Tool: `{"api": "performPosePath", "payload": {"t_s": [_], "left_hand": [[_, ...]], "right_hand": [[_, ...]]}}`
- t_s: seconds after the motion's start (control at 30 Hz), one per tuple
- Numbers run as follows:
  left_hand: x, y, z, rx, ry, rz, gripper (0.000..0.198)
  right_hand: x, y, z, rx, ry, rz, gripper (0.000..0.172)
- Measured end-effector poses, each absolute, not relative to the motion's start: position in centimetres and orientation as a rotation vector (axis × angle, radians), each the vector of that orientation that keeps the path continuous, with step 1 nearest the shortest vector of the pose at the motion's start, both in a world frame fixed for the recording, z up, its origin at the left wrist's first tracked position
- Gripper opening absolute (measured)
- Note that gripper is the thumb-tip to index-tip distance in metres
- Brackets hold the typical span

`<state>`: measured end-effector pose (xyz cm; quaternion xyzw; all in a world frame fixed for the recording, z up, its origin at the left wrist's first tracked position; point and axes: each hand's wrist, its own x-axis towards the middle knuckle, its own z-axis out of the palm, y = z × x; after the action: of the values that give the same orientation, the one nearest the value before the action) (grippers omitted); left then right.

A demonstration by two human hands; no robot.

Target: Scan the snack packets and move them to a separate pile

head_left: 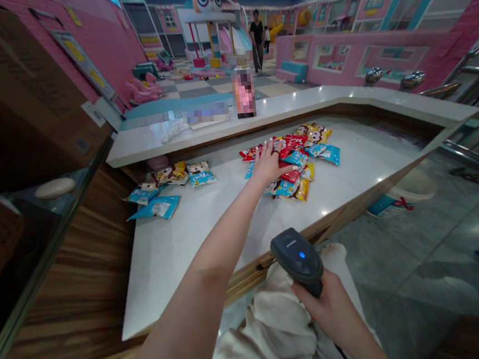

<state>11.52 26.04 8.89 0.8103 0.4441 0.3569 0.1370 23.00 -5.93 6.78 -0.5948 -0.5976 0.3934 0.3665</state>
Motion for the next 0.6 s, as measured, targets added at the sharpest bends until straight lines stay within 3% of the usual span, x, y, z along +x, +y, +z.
{"api": "performPosePath", "payload": {"t_s": [0.07, 0.37, 0.6], "left_hand": [[11.0, 25.0, 9.1, 2.437, 1.368, 1.024, 0.100], [0.2, 14.6, 7.5, 2.351, 1.566, 1.328, 0.059], [-13.7, 9.7, 4.2, 1.670, 2.632, 1.363, 0.050]], "right_hand": [[23.0, -5.9, 6.5, -1.523, -1.544, 1.002, 0.022], [22.5, -6.3, 6.4, -1.488, -1.638, 1.005, 0.020], [21.4, -6.6, 6.8, -1.457, -1.555, 1.035, 0.021]]}}
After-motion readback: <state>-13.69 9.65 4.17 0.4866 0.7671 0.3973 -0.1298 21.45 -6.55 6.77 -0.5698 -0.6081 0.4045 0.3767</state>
